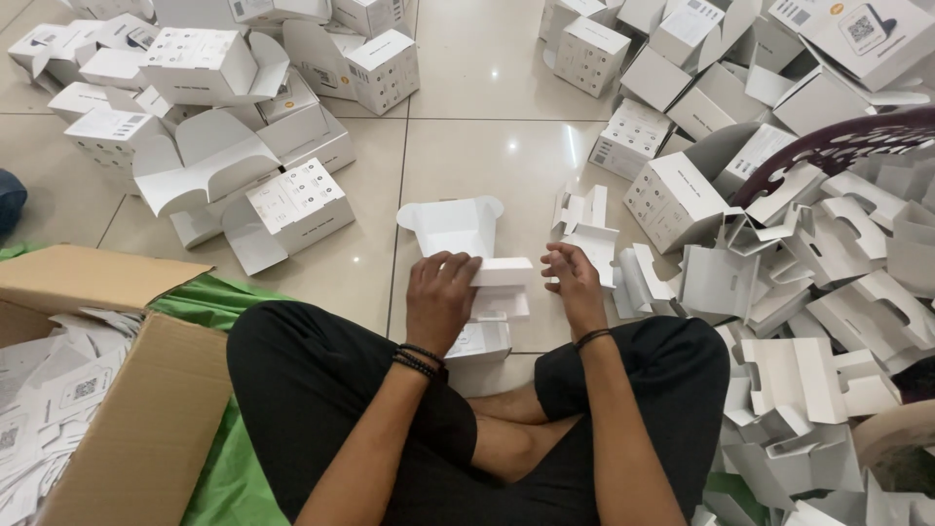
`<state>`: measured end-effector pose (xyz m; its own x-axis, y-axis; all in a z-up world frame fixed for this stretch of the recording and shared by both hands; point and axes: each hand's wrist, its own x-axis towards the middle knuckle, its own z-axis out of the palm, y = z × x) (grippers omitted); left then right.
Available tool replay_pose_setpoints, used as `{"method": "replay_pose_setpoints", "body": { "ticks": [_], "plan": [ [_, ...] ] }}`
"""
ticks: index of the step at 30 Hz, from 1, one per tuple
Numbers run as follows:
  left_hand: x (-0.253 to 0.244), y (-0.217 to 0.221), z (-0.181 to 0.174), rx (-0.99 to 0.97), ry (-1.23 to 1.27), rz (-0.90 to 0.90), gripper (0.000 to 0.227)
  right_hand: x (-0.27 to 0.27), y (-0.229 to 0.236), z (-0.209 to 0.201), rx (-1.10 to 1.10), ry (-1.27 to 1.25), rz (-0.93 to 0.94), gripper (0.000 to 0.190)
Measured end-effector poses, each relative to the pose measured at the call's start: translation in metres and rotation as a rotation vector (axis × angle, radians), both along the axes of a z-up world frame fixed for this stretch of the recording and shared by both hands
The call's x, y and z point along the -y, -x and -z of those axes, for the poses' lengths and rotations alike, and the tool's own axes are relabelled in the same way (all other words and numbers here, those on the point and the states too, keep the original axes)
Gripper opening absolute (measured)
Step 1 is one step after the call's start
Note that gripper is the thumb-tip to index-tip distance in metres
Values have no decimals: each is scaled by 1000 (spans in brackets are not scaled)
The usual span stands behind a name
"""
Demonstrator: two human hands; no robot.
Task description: The person packs instruction leaflets and internal dividers into product boxes.
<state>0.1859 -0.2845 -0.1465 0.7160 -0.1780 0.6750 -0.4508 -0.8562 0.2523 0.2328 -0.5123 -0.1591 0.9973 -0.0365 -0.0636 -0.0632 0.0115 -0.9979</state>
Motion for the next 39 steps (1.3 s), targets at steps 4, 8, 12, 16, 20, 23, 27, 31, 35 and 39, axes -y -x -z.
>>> {"method": "replay_pose_setpoints", "body": {
  "ticks": [4,8,12,16,20,23,27,31,35,39],
  "plan": [
    [-17,-9,19,-170,-4,-81,39,9,-6,15,-6,43,53,34],
    [-20,-22,52,-451,-110,-188,34,10,-10,23,-23,0,48,34],
    [-18,-24,51,-444,-161,-264,41,9,-10,27,-33,58,25,32],
    [-8,-15,34,-327,-110,-236,52,15,-12,36,9,182,57,28],
    [4,-12,34,-285,-41,-166,47,32,-10,47,240,862,249,26],
    [8,-12,31,-320,68,-119,42,40,-12,59,270,1205,339,30],
    [5,-10,21,-353,243,-91,36,47,-20,73,137,1198,305,21],
    [-8,-7,0,-342,358,-44,34,53,-16,47,191,945,278,20],
    [-28,-15,-21,-447,611,107,40,53,-2,8,247,194,49,15],
    [-52,-23,-13,-888,1041,318,72,39,0,12,165,-461,-321,13]
  ]
}}
